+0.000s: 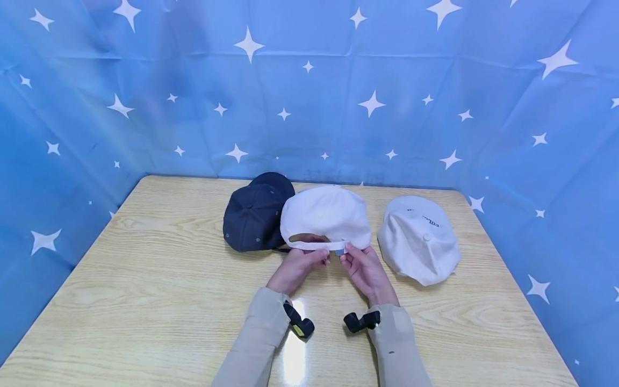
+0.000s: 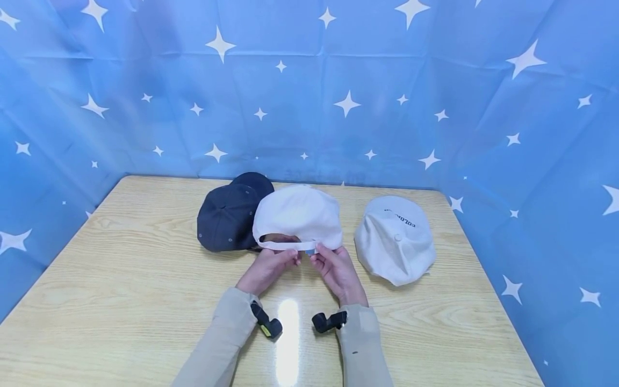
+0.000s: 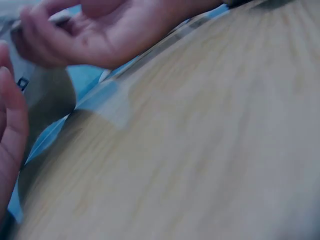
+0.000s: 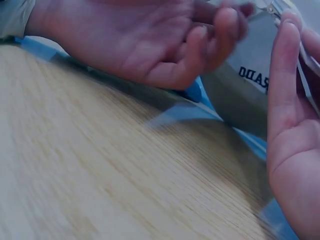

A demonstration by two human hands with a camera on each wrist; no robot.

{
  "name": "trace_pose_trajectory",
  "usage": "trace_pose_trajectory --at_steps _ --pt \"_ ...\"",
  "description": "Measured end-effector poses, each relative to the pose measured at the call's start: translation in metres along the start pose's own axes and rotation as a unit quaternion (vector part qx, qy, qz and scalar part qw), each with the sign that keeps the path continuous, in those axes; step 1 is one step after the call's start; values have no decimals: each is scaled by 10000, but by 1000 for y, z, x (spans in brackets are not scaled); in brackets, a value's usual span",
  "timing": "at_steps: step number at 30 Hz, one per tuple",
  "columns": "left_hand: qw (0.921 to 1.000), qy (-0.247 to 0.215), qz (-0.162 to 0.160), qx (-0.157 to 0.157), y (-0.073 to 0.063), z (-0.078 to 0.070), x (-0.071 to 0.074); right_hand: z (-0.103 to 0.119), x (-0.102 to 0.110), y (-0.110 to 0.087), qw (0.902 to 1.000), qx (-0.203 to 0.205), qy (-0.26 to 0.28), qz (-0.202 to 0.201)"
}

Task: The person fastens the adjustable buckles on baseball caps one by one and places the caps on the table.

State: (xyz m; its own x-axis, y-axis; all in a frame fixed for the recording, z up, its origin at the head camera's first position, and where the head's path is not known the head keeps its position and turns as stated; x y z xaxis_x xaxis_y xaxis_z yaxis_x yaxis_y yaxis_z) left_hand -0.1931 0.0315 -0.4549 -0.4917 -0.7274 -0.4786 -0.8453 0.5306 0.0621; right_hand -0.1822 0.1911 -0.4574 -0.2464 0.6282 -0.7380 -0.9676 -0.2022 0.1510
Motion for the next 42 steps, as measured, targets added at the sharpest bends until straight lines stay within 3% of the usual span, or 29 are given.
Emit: trace_pose_trajectory --at_steps 3,8,12,21,26,31,38,42 --pt "9995 290 -61 104 2 5 -5 -1 0 0 9999 58 -139 -18" --pt "9960 624 -626 88 5 10 -5 -2 -2 0 9988 60 -393 268" --pt "9929 836 -844 111 6 11 -5 -4 -3 -1 9969 34 -616 481" --pt "9933 724 -905 -28 6 11 -6 -4 -4 -1 9977 -67 -498 453" --pt "9945 697 -771 -82 7 11 -5 -3 -4 0 9986 -20 -329 414" --pt "9960 656 -596 -124 6 11 -6 -3 -3 -1 9980 19 -479 415" --pt "9962 517 -698 -82 5 8 -6 -3 -4 -1 9976 -34 -687 123" --pt "9969 466 -634 -87 4 7 -6 -3 -5 -1 9969 -42 -740 245"
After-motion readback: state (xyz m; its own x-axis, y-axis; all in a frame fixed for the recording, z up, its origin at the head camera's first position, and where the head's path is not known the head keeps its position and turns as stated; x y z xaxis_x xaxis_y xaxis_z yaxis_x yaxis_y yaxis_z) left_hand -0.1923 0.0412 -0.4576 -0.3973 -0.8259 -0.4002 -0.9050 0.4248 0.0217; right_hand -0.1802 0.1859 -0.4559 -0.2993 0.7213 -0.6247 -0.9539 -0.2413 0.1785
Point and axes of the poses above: each hand's wrist, its own y-axis towards the middle knuckle, its own x-axis out of the back of the hand, z = x × y, the point moved 3 cm from there along y, towards the middle knuckle, and after that the axes turned 7 degrees about x, right-handed, at the moved point
